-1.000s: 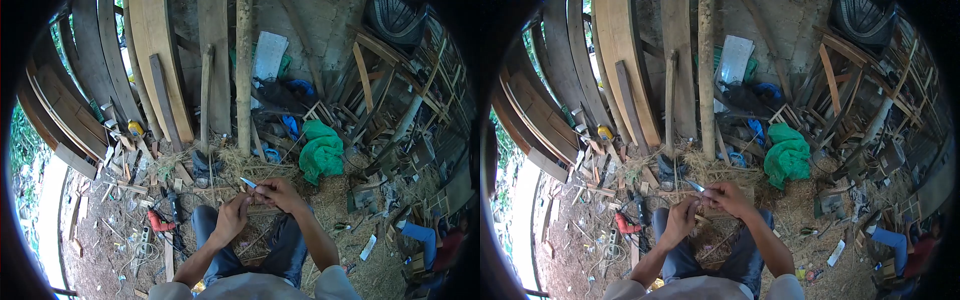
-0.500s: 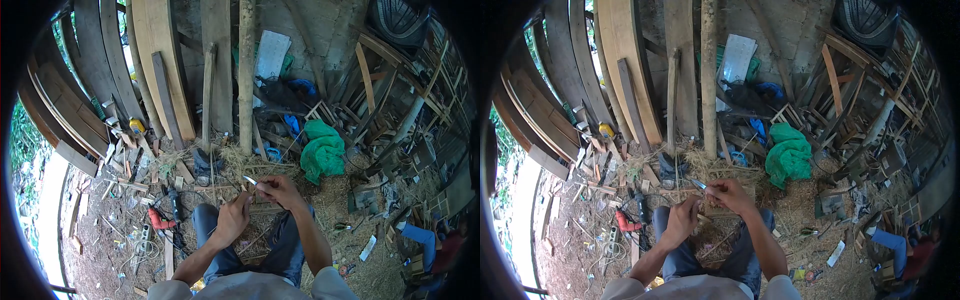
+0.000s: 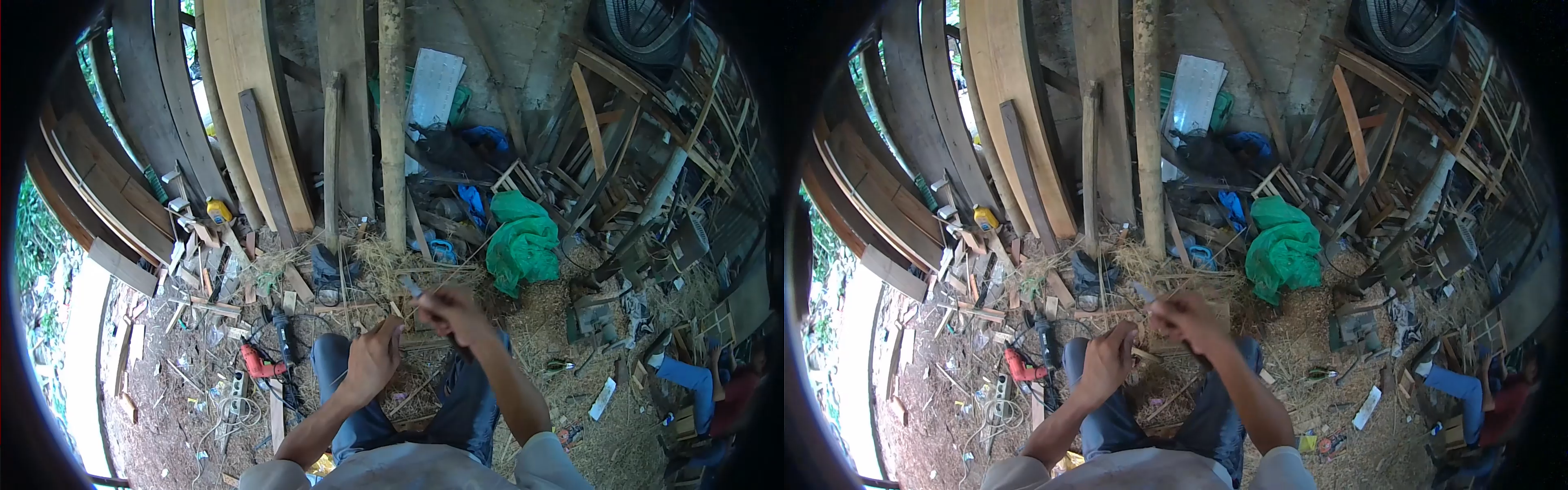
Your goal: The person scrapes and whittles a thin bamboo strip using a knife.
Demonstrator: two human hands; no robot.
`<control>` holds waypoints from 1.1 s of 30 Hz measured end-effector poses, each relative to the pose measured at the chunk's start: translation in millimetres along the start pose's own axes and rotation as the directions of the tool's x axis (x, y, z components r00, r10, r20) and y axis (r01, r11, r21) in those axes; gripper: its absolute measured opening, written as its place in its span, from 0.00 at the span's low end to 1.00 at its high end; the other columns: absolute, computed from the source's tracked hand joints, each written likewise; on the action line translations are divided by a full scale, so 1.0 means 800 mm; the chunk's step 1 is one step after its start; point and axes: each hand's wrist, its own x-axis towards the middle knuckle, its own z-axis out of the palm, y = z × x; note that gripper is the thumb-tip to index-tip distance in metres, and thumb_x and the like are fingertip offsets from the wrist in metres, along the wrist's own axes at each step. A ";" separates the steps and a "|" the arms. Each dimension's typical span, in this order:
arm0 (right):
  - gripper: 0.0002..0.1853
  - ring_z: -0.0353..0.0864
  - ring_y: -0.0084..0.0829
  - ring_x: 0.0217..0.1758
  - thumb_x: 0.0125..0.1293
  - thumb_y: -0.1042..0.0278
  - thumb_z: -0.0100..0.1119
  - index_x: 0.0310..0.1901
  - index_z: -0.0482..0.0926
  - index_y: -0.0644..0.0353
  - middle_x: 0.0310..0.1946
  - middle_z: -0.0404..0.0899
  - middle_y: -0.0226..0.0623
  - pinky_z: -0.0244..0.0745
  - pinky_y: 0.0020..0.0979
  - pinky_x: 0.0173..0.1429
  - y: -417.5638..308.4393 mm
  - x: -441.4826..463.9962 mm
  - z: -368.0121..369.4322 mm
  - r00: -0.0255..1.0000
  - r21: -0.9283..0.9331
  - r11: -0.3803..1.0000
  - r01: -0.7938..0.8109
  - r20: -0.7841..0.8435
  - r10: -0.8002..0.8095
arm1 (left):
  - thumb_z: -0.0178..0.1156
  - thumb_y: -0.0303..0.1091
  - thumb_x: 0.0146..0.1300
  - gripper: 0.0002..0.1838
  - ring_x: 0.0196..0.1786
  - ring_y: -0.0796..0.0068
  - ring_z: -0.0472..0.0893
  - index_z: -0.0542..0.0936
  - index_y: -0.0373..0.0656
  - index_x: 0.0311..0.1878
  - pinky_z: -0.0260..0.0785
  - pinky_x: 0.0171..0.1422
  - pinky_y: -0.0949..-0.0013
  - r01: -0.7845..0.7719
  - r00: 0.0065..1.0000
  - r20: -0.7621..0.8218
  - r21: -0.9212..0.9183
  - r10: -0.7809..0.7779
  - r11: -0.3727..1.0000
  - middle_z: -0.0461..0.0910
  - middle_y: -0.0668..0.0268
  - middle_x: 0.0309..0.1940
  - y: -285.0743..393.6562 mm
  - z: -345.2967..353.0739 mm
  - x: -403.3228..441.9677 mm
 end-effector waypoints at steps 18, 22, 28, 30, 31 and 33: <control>0.13 0.59 0.13 0.16 0.67 0.65 0.59 0.43 0.79 0.69 0.23 0.74 0.29 0.49 0.19 0.19 -0.001 0.007 -0.026 0.999 0.094 0.995 -0.045 0.034 0.042 | 0.54 0.22 0.62 0.06 0.31 0.44 0.78 0.74 0.41 0.42 0.68 0.30 0.53 0.011 1.000 -0.007 -0.018 -0.012 1.000 0.77 0.47 0.26 0.005 -0.001 -0.001; 0.12 0.59 0.12 0.16 0.67 0.66 0.59 0.43 0.79 0.69 0.23 0.74 0.28 0.49 0.18 0.19 -0.005 0.008 -0.037 0.998 0.026 0.998 -0.064 0.022 0.063 | 0.55 0.26 0.63 0.05 0.25 0.48 0.79 0.74 0.43 0.41 0.71 0.27 0.54 -0.040 0.999 -0.012 -0.014 0.040 0.999 0.78 0.51 0.22 -0.004 0.006 -0.003; 0.12 0.59 0.11 0.15 0.66 0.67 0.61 0.41 0.79 0.70 0.22 0.74 0.28 0.49 0.18 0.18 -0.010 0.015 -0.042 0.998 0.009 0.999 -0.053 0.014 0.053 | 0.56 0.23 0.62 0.04 0.27 0.45 0.78 0.76 0.38 0.40 0.68 0.28 0.56 0.041 0.999 0.035 -0.091 -0.038 0.995 0.76 0.47 0.23 0.001 -0.004 -0.004; 0.11 0.60 0.12 0.16 0.66 0.64 0.61 0.34 0.80 0.66 0.21 0.74 0.26 0.50 0.19 0.18 -0.016 0.016 -0.043 0.997 0.000 0.998 -0.064 -0.034 0.064 | 0.56 0.23 0.62 0.05 0.27 0.45 0.79 0.76 0.38 0.41 0.68 0.28 0.56 0.038 0.999 0.026 -0.114 -0.035 0.993 0.75 0.47 0.22 0.006 -0.010 -0.003; 0.11 0.60 0.12 0.16 0.66 0.64 0.61 0.34 0.80 0.66 0.21 0.74 0.26 0.50 0.19 0.18 -0.017 0.015 -0.044 0.997 -0.001 0.998 -0.064 -0.034 0.064 | 0.56 0.23 0.62 0.05 0.27 0.45 0.79 0.76 0.38 0.41 0.68 0.28 0.56 0.038 0.999 0.026 -0.116 -0.035 0.993 0.75 0.47 0.22 0.005 -0.009 -0.005; 0.12 0.59 0.11 0.16 0.66 0.63 0.61 0.32 0.80 0.64 0.21 0.73 0.24 0.49 0.19 0.19 -0.021 0.018 -0.045 0.997 -0.048 0.997 -0.068 -0.030 0.067 | 0.55 0.24 0.63 0.05 0.25 0.47 0.79 0.74 0.42 0.41 0.70 0.26 0.53 -0.049 0.999 -0.023 -0.087 0.047 0.995 0.76 0.50 0.20 0.000 -0.005 -0.006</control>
